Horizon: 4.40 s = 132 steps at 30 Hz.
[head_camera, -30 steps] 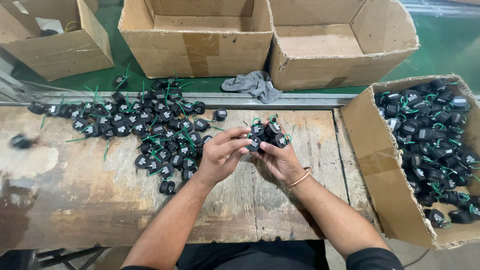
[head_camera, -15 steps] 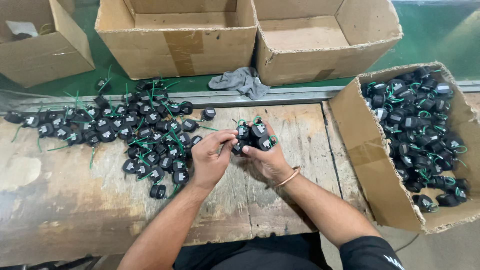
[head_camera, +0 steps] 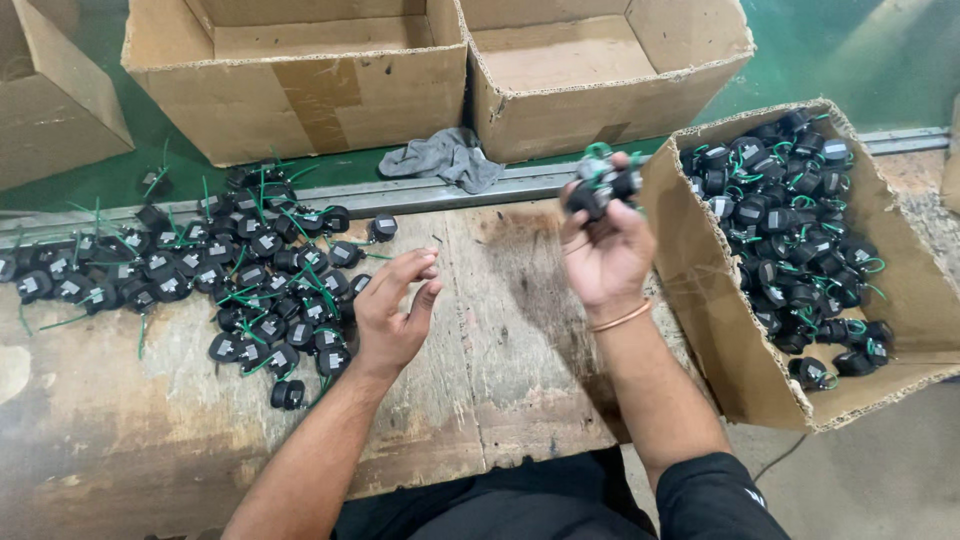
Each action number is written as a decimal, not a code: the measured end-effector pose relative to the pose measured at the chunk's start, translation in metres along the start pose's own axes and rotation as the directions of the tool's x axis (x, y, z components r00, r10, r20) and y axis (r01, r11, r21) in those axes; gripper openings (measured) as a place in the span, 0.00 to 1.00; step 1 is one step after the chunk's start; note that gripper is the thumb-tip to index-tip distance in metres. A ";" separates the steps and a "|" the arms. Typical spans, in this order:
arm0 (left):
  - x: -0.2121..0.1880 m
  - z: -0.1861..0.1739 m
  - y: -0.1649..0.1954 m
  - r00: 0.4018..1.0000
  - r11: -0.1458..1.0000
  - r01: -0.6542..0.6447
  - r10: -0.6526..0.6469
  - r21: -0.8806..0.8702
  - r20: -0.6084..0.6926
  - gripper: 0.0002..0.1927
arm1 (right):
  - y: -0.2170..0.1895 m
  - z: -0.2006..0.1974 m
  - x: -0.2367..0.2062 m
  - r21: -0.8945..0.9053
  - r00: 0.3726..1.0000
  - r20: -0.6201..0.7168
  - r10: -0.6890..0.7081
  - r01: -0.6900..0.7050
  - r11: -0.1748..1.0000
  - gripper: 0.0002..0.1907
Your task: The person picks up black electrical plug components with green wires from a workbench, folds and tucks each wire against the component body by hand, and places the finished component into a cardboard box beside the bench, repeating this for many components one at a time.
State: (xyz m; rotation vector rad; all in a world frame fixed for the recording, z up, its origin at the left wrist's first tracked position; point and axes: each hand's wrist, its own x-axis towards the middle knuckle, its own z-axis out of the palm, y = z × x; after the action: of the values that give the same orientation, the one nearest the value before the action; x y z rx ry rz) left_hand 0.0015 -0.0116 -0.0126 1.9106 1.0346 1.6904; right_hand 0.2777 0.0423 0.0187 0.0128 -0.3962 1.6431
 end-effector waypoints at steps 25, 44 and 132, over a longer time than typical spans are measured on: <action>-0.008 0.017 -0.008 0.956 0.993 0.114 -0.119 0.033 0.267 0.17 | -0.110 0.000 0.023 -0.200 0.786 -0.257 -0.563 0.526 0.826 0.46; 0.006 0.002 0.002 0.996 0.962 -0.069 0.051 0.265 0.075 0.15 | 0.071 -0.024 0.008 -0.994 0.935 0.006 0.353 0.043 -0.099 0.37; 0.079 -0.116 -0.035 0.577 0.755 -0.121 -0.474 0.644 0.665 0.28 | 0.106 -0.004 0.010 -0.951 0.958 0.246 0.147 0.268 -0.155 0.24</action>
State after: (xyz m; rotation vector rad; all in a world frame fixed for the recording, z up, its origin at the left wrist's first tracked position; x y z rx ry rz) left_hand -0.1197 0.0484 0.0394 2.4395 1.4010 0.1372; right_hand 0.1747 0.0472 -0.0088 -0.9751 -1.8746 0.7383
